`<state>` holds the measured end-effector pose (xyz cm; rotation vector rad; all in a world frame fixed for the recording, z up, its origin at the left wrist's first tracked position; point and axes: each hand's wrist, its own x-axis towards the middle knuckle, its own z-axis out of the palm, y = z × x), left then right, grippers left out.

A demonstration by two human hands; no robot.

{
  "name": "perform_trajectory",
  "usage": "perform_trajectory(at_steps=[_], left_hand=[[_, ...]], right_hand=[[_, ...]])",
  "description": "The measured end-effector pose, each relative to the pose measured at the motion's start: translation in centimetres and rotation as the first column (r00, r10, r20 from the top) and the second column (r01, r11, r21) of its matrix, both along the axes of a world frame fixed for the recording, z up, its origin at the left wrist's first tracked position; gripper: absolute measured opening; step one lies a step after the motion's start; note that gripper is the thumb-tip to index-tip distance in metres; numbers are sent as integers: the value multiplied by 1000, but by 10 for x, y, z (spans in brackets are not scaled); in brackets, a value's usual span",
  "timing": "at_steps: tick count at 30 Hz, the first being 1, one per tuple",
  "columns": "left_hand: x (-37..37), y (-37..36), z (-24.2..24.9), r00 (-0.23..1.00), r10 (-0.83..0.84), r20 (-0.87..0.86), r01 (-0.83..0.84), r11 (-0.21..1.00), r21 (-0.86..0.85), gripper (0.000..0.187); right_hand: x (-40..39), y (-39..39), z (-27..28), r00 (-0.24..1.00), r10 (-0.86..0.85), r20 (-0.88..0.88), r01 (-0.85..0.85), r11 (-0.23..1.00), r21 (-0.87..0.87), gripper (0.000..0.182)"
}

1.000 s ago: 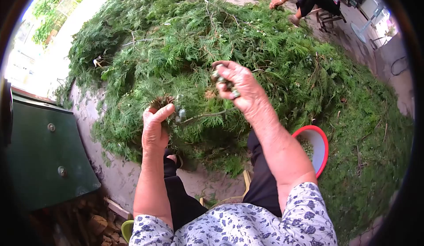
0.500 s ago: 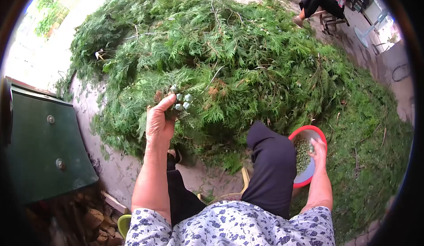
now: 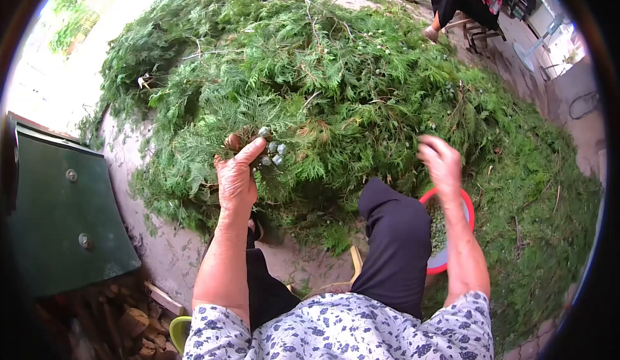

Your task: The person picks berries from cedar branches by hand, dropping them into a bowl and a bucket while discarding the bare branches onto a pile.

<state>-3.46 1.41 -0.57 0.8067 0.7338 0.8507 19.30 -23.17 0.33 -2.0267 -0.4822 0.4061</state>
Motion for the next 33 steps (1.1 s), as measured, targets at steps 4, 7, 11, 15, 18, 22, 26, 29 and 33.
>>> perform_trajectory(at_steps=[4,7,11,15,18,22,26,29,33], left_hand=[[1,-4,-4,998,20,-60,-15,996,83,28],[1,-4,-5,1000,-9,28,9,1000,13,28],[-3,-4,-5,997,-37,61,39,999,-30,34],[1,-4,4,995,-42,85,50,994,-96,31],[1,-3,-1,999,-26,29,30,986,-161,30],[4,2,4,991,123,60,-115,987,-114,27],[3,6,-5,972,236,3,-236,970,-61,26],[5,5,-4,969,245,33,-245,970,-8,25],[8,-2,-3,976,205,80,-208,977,36,33]], right_hand=[[-75,118,52,778,464,423,-582,787,205,20],[-105,167,37,677,458,576,-648,743,170,21],[-106,180,13,717,554,422,-652,748,125,16],[-102,184,2,803,585,-110,-479,745,464,15],[-91,174,7,561,630,-537,-230,742,630,22],[-75,169,20,540,649,-535,-3,638,770,19],[-66,152,20,498,716,-489,-91,604,792,12],[-93,153,23,664,564,-491,-296,802,519,14],[-112,166,1,755,479,-448,-200,818,539,18]])
